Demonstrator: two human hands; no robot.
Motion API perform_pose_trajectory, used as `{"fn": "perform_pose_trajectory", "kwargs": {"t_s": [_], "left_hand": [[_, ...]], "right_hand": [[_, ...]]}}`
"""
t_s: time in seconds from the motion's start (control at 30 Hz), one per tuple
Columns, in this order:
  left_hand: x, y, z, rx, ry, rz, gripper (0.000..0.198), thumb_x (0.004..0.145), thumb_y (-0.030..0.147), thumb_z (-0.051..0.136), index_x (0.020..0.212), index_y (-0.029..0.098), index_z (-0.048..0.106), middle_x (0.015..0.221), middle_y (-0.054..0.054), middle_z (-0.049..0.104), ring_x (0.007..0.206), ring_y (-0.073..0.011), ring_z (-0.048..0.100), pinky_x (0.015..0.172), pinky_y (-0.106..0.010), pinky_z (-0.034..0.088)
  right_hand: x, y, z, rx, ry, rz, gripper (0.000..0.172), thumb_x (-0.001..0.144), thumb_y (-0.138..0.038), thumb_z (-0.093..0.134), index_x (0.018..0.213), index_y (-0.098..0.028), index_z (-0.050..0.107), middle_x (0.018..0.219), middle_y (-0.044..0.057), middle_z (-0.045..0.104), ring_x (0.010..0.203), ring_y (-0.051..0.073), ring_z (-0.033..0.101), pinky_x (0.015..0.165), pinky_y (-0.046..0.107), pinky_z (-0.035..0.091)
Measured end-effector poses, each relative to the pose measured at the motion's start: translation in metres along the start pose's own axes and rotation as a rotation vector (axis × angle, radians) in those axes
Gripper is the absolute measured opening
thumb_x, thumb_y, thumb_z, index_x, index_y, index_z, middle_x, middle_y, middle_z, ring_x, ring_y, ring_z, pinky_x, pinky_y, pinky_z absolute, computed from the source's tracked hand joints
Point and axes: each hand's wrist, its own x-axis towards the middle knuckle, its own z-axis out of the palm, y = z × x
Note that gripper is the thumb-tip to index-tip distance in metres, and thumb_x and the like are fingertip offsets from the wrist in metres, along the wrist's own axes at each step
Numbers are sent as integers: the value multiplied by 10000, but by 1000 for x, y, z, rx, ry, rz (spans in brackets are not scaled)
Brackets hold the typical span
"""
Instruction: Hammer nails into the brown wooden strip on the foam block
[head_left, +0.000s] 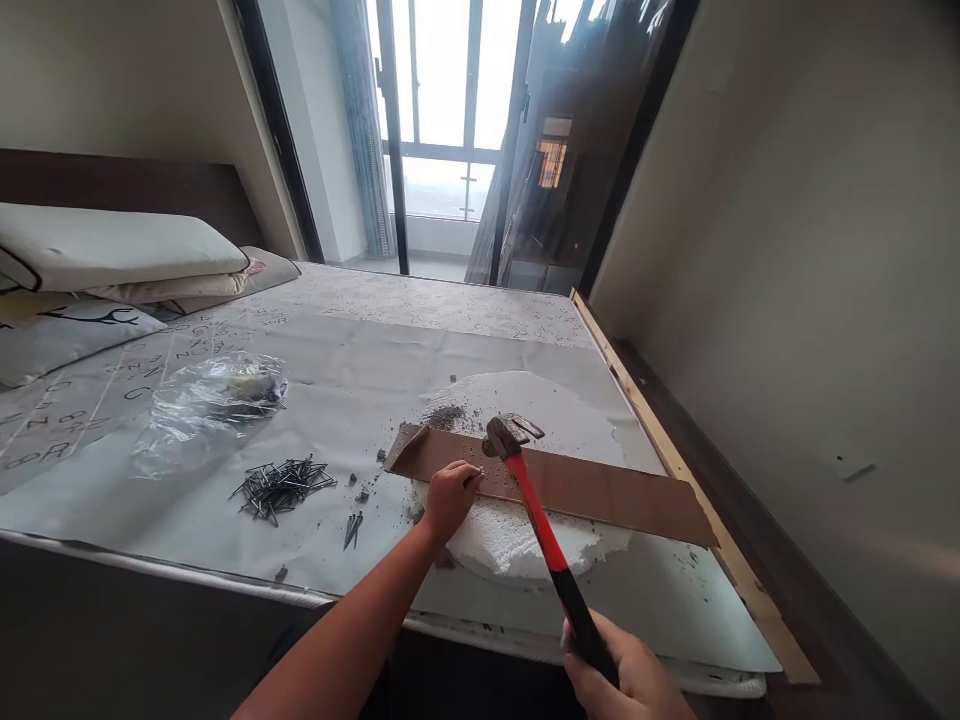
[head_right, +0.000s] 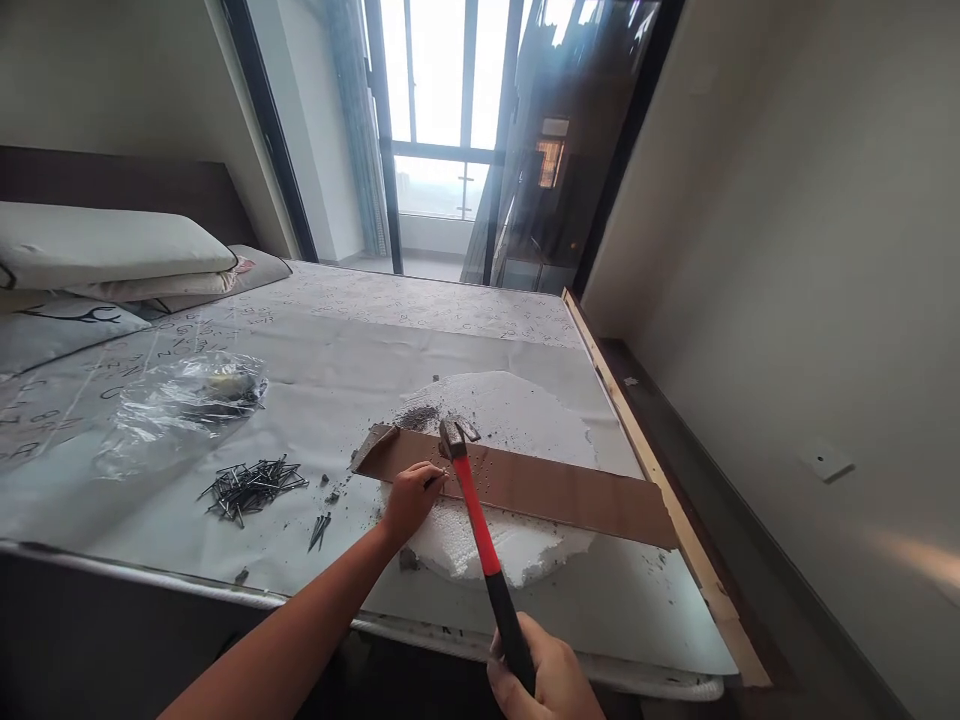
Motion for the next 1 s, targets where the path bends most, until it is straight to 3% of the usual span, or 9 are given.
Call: {"fn": "perform_pose_trajectory", "kwargs": {"t_s": [0.13, 0.33, 0.53, 0.67, 0.87, 1.0], "left_hand": [[0, 2, -1, 31, 5, -12, 211, 801, 201, 503, 620, 180, 611, 633, -10, 601, 599, -109, 533, 573, -217, 383], [-1, -2, 1, 33, -12, 4, 185, 802, 236, 519, 652, 182, 613, 653, -14, 610, 626, -120, 546, 599, -225, 393], [-2, -1, 0, 78, -16, -7, 222, 800, 189, 496, 596, 166, 580, 615, -15, 576, 567, -110, 516, 537, -214, 366], [-3, -1, 0, 24, -29, 14, 188, 802, 206, 503, 647, 171, 605, 661, -21, 608, 622, -115, 549, 579, -213, 391], [-5, -5, 4, 96, -30, 5, 192, 772, 137, 493, 613, 170, 595, 675, -30, 614, 625, -123, 551, 580, -224, 389], [-5, -4, 4, 68, -43, 33, 186, 792, 172, 491, 653, 177, 614, 672, -23, 611, 629, -118, 552, 602, -223, 399]], "right_hand": [[3, 0, 0, -75, 31, -40, 224, 731, -388, 476, 653, -181, 445, 560, -31, 373, 533, 105, 359, 475, 214, 306], [-3, -3, 1, 34, -11, 39, 209, 758, -406, 444, 742, -198, 442, 476, -85, 266, 404, 77, 263, 398, 218, 219], [1, -5, 4, -84, 15, -17, 122, 691, -295, 444, 636, -187, 424, 540, -36, 356, 534, 107, 338, 516, 249, 263], [-2, -7, 3, -49, -13, -35, 145, 736, -341, 425, 703, -200, 429, 509, -59, 295, 497, 109, 317, 484, 247, 246], [-1, -6, 5, -138, 16, -51, 132, 731, -284, 422, 642, -187, 431, 554, -30, 364, 555, 115, 349, 522, 250, 266], [-3, -3, 5, -43, 13, -39, 126, 743, -316, 454, 693, -204, 429, 514, -65, 295, 482, 99, 319, 470, 236, 249]]}}
